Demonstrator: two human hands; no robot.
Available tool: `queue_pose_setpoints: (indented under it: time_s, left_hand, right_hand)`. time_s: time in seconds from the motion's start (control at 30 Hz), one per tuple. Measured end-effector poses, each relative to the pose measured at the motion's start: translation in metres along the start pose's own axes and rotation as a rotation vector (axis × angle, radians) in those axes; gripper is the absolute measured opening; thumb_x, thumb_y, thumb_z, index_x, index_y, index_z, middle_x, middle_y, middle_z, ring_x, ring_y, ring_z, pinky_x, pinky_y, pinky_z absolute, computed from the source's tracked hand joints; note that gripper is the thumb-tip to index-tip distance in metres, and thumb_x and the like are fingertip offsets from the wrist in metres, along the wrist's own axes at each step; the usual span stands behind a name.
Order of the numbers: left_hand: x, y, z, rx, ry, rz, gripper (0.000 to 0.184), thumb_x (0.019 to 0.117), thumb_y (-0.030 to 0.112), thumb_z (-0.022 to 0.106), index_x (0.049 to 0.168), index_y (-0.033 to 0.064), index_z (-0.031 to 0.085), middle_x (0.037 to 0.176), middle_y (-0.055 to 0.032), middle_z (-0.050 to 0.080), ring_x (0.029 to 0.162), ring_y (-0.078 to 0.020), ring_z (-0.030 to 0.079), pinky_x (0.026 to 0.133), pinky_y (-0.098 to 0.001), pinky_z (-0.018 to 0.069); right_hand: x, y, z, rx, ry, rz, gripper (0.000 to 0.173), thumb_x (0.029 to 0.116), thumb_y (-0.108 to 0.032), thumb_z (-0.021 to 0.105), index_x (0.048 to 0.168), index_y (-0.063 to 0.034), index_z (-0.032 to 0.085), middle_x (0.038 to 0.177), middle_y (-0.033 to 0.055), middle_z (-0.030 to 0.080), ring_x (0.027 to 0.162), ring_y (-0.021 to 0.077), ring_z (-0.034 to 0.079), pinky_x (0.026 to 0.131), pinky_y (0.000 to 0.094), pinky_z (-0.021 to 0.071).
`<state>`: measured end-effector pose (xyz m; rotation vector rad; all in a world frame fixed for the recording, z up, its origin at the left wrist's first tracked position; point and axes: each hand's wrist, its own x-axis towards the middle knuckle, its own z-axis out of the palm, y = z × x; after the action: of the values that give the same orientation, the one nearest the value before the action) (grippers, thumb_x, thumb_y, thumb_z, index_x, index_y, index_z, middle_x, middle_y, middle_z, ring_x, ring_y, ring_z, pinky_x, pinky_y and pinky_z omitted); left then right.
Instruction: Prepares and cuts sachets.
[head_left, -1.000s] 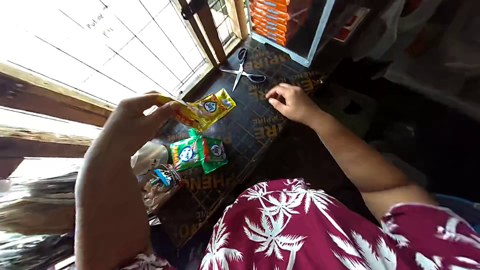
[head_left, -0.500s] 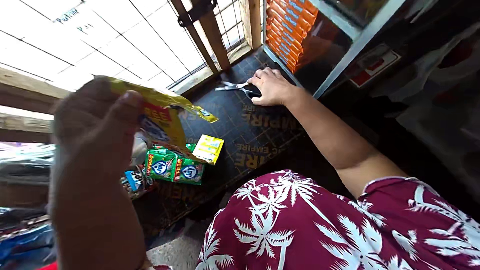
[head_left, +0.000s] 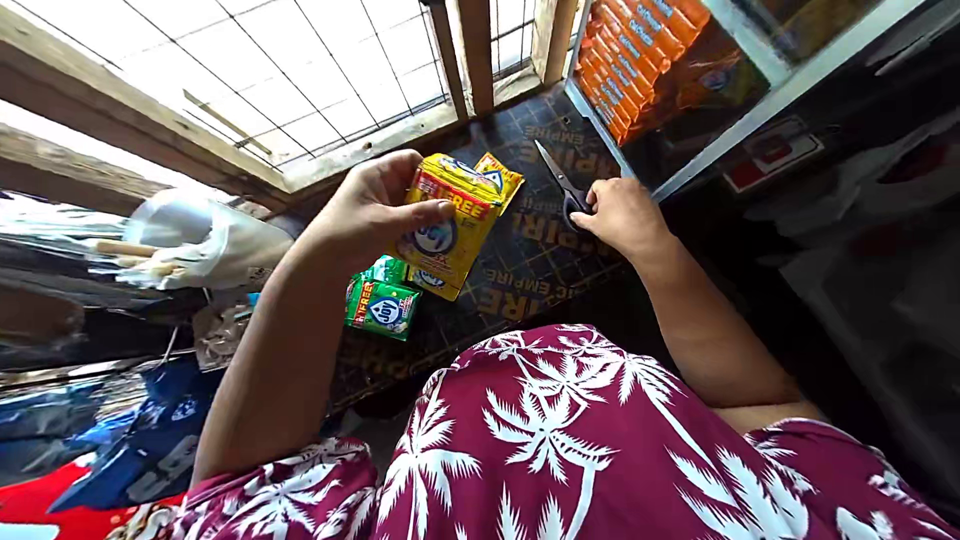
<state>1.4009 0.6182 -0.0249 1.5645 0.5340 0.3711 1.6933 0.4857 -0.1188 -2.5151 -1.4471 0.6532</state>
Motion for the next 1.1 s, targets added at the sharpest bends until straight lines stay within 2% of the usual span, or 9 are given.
queue_pose_setpoints:
  time_s: [0.17,0.27,0.33,0.37,0.43,0.53,0.8,0.93,1.1]
  left_hand:
    - [0.004,-0.019,0.000,-0.074,-0.120,0.014,0.025,0.0881,-0.002,0.068,0.108,0.0097,0.059,0.098,-0.0007,0.074,0.089,-0.0095,0.073,0.081,-0.0278,0.0627]
    - [0.005,-0.027,-0.002,-0.109,-0.161,0.034,0.030,0.0877,-0.001,0.068,0.113,0.0099,0.058,0.103,-0.0001,0.074,0.093,-0.0094,0.072,0.084,-0.0277,0.0622]
    - [0.006,-0.030,-0.003,-0.133,-0.164,0.049,0.030,0.0882,-0.001,0.068,0.114,0.0111,0.057,0.103,0.0010,0.074,0.094,-0.0086,0.072,0.084,-0.0271,0.0621]
    - [0.008,-0.031,-0.004,-0.144,-0.160,0.057,0.030,0.0882,-0.001,0.067,0.114,0.0119,0.057,0.103,0.0017,0.074,0.094,-0.0082,0.073,0.084,-0.0269,0.0621]
    - [0.010,-0.034,-0.004,-0.167,-0.153,0.072,0.030,0.0886,-0.001,0.066,0.113,0.0125,0.057,0.103,0.0018,0.074,0.094,-0.0086,0.073,0.084,-0.0274,0.0622]
    - [0.016,-0.035,-0.002,-0.171,-0.155,0.080,0.029,0.0898,-0.001,0.065,0.114,0.0136,0.056,0.104,0.0027,0.074,0.095,-0.0079,0.072,0.085,-0.0270,0.0619]
    - [0.029,-0.038,0.010,-0.152,-0.216,0.070,0.030,0.0891,-0.003,0.066,0.113,0.0113,0.056,0.104,0.0016,0.073,0.095,-0.0078,0.072,0.085,-0.0261,0.0616]
    - [0.021,-0.048,0.004,-0.141,-0.248,0.070,0.028,0.0893,0.004,0.069,0.113,0.0141,0.057,0.104,0.0035,0.073,0.094,-0.0061,0.072,0.083,-0.0240,0.0612]
    - [-0.001,-0.067,0.003,-0.162,-0.184,-0.082,0.033,0.0855,0.004,0.072,0.113,0.0140,0.058,0.102,0.0023,0.075,0.092,-0.0069,0.073,0.081,-0.0245,0.0616]
  right_hand:
    - [-0.018,0.015,-0.005,0.055,-0.008,0.018,0.036,0.0913,-0.029,0.076,0.105,0.0042,0.071,0.099,0.0277,0.070,0.097,0.0475,0.067,0.083,0.0703,0.0498]
    - [-0.042,0.034,-0.009,0.522,-0.088,-0.031,0.026,0.0961,-0.017,0.072,0.114,0.0006,0.064,0.097,0.0140,0.072,0.078,0.0237,0.072,0.067,0.0444,0.0616]
    - [-0.065,0.046,-0.003,0.883,-0.138,-0.180,0.023,0.0915,-0.012,0.066,0.112,-0.0050,0.058,0.091,0.0046,0.074,0.068,0.0097,0.070,0.052,0.0247,0.0565]
    - [-0.077,0.049,-0.001,0.996,-0.164,-0.237,0.024,0.0885,-0.017,0.070,0.108,-0.0089,0.058,0.086,0.0009,0.073,0.065,0.0064,0.069,0.050,0.0206,0.0545]
    - [-0.091,0.055,0.005,1.067,-0.241,-0.309,0.036,0.0800,-0.039,0.084,0.097,-0.0152,0.064,0.076,-0.0049,0.070,0.059,0.0046,0.066,0.052,0.0215,0.0574]
    - [-0.096,0.058,0.012,1.001,-0.413,-0.413,0.056,0.0771,-0.068,0.078,0.094,-0.0164,0.064,0.074,-0.0053,0.067,0.060,0.0051,0.065,0.055,0.0215,0.0569]
    - [-0.082,0.028,0.011,0.966,-0.449,-0.523,0.055,0.0805,-0.062,0.079,0.094,-0.0110,0.062,0.071,-0.0046,0.065,0.059,0.0010,0.060,0.052,0.0159,0.0496]
    - [-0.081,0.018,0.013,0.923,-0.446,-0.529,0.051,0.0813,-0.056,0.081,0.093,-0.0104,0.062,0.069,-0.0059,0.063,0.059,-0.0007,0.060,0.052,0.0145,0.0499]
    - [-0.079,0.015,0.026,0.871,-0.513,-0.458,0.043,0.0804,-0.047,0.083,0.090,-0.0104,0.063,0.065,-0.0064,0.058,0.056,-0.0011,0.055,0.051,0.0147,0.0454]
